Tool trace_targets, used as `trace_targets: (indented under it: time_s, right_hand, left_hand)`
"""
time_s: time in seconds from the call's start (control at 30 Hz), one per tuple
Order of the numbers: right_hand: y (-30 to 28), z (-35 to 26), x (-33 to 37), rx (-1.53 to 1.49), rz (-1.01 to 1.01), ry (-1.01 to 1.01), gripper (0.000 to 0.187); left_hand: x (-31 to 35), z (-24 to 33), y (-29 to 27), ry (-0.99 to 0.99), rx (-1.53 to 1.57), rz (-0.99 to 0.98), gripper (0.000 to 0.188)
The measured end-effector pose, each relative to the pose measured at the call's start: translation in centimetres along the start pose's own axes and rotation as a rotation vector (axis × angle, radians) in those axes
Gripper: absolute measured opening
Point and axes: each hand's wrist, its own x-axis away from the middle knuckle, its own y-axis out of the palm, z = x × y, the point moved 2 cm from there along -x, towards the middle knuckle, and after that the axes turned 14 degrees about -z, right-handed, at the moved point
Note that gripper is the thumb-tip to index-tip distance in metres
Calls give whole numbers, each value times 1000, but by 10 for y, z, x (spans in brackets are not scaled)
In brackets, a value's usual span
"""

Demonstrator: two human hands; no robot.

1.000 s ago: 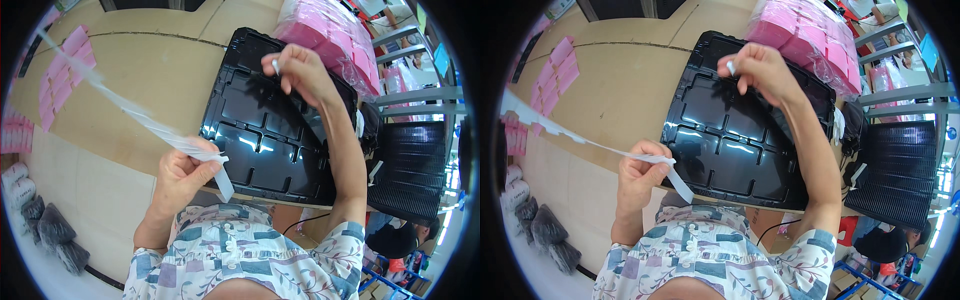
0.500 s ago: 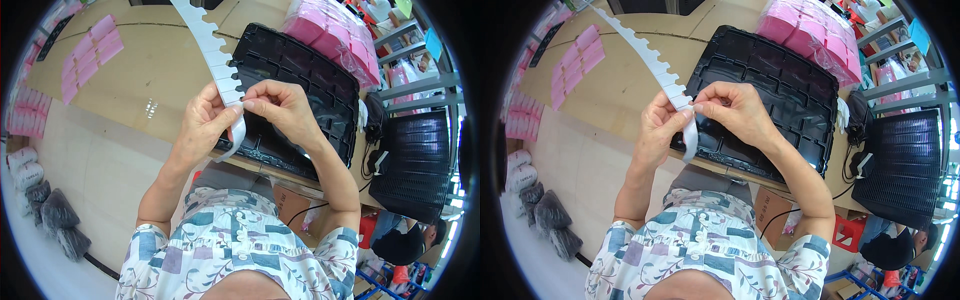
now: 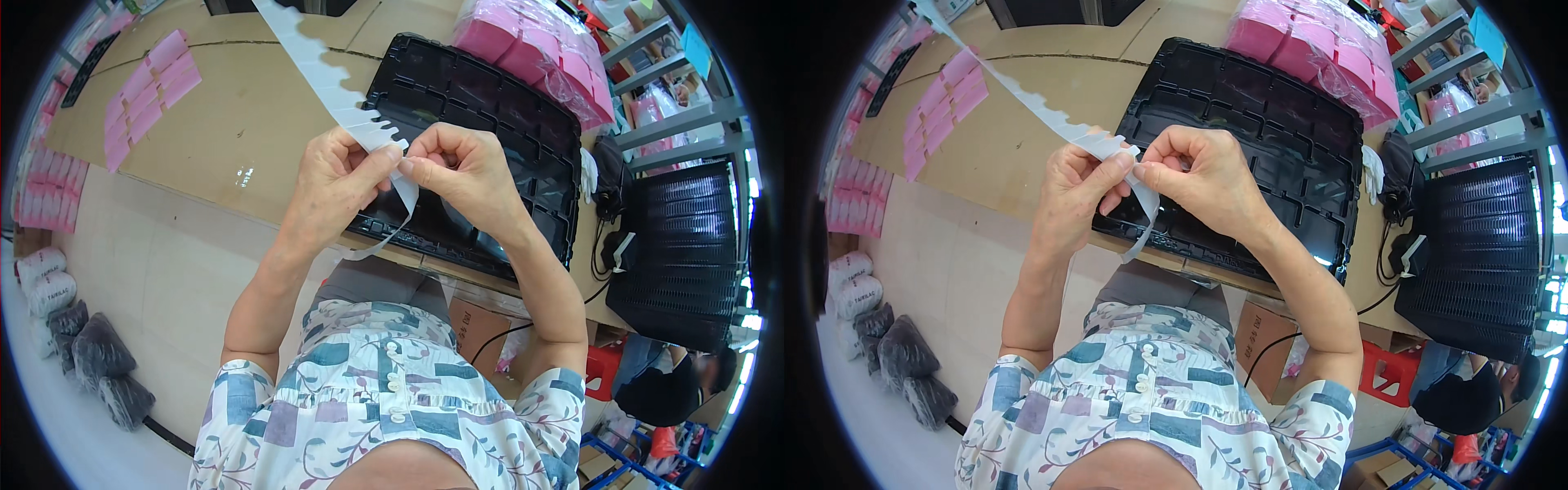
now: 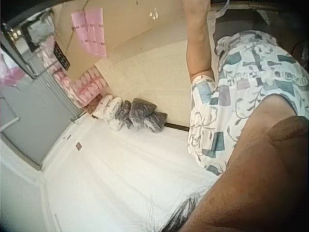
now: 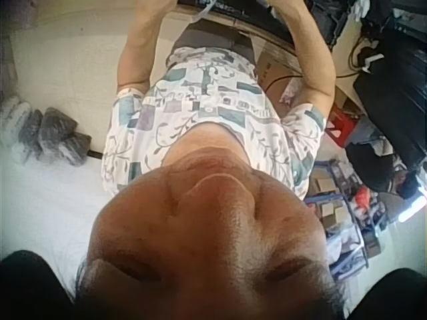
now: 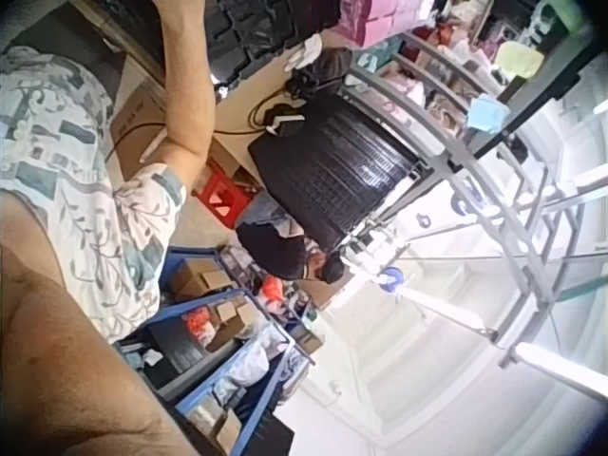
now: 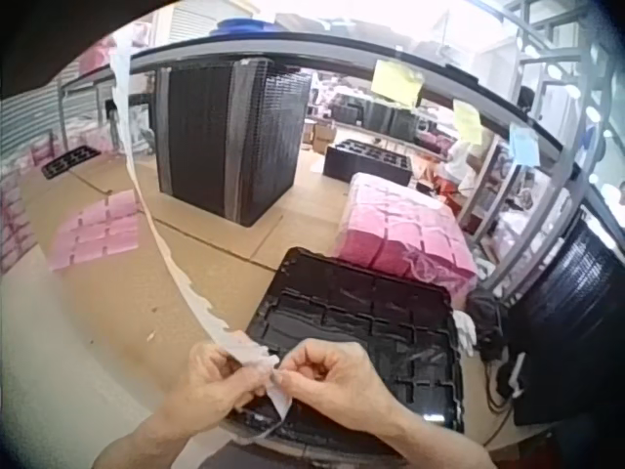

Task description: The person places pink foam inserts into black plastic trays. They then peel small white adhesive strips from a backing sheet and apply them to the corners of the trays. The person repeats this process for multiple trays, stacking the finished ones to the side.

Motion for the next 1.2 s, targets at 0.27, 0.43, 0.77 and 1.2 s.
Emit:
trace_targets:
  time_s: [0.27,0.43,0.77,1.2]
  right_hand:
    - [15,-11,12,1150,391,-746,8]
    - [10,-12,24,1297,347,-902,19]
    - [0,-19,50,1292,197,-1006,34]
    - [-248,78,94,646,248,212,20]
  left_hand:
    - [-12,-16,11,-40,351,74,11]
    - [-4,-17,23,103,207,108,7]
    - [-7,-13,38,-43,598,-85,13]
    - [38,-31,27,-41,-142,-276,6]
